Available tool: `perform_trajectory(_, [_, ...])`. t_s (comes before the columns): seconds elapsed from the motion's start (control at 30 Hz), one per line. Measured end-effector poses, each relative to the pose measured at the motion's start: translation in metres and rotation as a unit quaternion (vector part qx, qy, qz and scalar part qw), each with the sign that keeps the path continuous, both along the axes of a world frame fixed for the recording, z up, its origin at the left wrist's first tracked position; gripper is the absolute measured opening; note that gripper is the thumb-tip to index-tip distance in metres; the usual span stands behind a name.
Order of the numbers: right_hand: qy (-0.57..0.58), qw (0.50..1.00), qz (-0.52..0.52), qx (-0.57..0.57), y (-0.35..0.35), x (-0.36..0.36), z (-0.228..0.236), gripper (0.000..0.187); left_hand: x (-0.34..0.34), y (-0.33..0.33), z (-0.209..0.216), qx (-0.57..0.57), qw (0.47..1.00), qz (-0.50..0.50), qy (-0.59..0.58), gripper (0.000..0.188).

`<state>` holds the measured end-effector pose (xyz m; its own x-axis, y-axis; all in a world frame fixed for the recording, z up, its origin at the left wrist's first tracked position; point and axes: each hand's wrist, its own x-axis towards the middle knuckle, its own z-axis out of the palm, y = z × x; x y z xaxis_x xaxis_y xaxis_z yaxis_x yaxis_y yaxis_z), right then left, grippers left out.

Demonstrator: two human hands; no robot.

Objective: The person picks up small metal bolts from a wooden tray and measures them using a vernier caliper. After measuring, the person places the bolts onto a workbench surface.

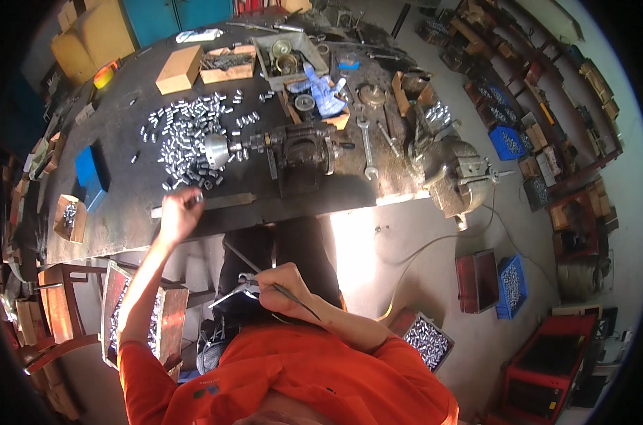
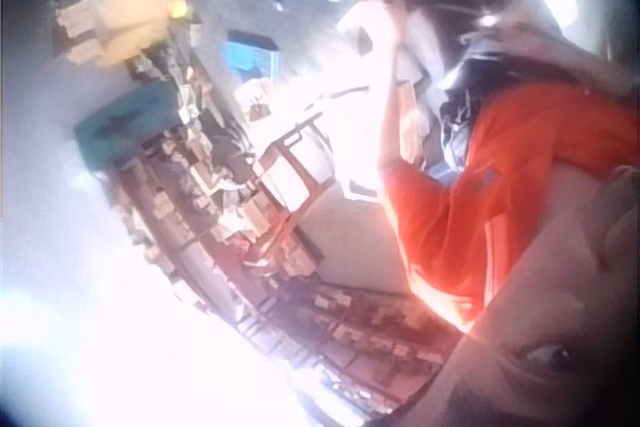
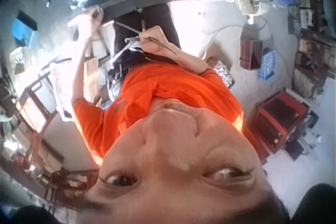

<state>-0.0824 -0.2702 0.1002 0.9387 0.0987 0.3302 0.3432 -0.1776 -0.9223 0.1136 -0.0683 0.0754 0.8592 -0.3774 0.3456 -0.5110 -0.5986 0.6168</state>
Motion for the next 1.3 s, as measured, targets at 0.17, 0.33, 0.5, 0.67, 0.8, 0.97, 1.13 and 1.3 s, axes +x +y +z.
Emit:
perform_trajectory(0.17, [0.036, 0.999, 0.017, 0.014, 0.004, -0.005, -0.011, 0.029, 0.083, -0.009, 0.030, -0.316, 0.934, 0.029, 0.164, 0.028])
perform_trajectory(0.33, [0.038, 0.999, 0.003, 0.008, 0.001, -0.008, -0.012, 0.030, 0.043, 0.032, 0.026, -0.264, 0.949, 0.053, 0.161, 0.018])
perform_trajectory(0.5, [0.056, 0.998, 0.024, 0.013, 0.000, -0.013, -0.017, 0.029, -0.041, 0.122, 0.000, -0.083, 0.972, 0.204, 0.078, 0.017])
perform_trajectory(0.67, [0.007, 0.997, 0.064, -0.052, 0.006, 0.001, -0.009, 0.015, -0.100, 0.261, -0.076, 0.037, 0.935, 0.340, 0.094, 0.021])
perform_trajectory(0.8, [0.010, 0.996, 0.092, -0.006, 0.007, -0.001, -0.014, 0.025, -0.158, 0.334, -0.110, 0.202, 0.930, 0.297, 0.074, 0.038])
perform_trajectory(0.97, [0.136, 0.984, 0.070, 0.093, 0.020, -0.010, -0.015, 0.031, -0.157, 0.291, -0.078, 0.168, 0.934, 0.277, 0.152, 0.019])
perform_trajectory(1.13, [0.159, 0.980, 0.057, 0.104, 0.019, -0.005, -0.013, 0.030, -0.162, 0.302, -0.140, 0.200, 0.900, 0.287, 0.259, 0.032])
perform_trajectory(1.3, [0.158, 0.982, 0.044, 0.098, 0.016, -0.007, -0.020, 0.031, -0.132, 0.275, -0.182, 0.212, 0.863, 0.280, 0.362, 0.048])
